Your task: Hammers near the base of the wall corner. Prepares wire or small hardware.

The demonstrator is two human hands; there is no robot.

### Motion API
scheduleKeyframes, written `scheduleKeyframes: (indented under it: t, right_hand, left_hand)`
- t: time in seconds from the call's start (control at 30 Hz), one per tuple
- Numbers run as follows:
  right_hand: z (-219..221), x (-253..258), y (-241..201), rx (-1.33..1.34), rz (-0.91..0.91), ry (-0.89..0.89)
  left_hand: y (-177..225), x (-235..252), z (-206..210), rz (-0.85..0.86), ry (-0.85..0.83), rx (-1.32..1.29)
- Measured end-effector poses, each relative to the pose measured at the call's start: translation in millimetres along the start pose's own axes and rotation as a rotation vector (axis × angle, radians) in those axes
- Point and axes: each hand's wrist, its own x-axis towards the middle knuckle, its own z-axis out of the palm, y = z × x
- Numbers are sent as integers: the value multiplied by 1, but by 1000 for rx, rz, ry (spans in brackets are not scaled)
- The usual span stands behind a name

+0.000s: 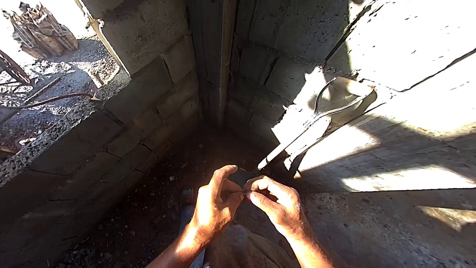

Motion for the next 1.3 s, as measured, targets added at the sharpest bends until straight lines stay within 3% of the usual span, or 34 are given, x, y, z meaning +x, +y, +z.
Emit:
scheduleKeyframes:
  t: [0.53,0.93,1.3]
  right_hand:
    - [8,-3,-6,-92,-47,153]
    - [8,-3,-8,-109,-35,170]
    - [14,-4,-9,-96,99,261]
  left_hand:
    - [-3,2,6,80,-4,52]
    - [-3,3,7,-37,-9,-130]
    - [-10,5,12,183,18,80]
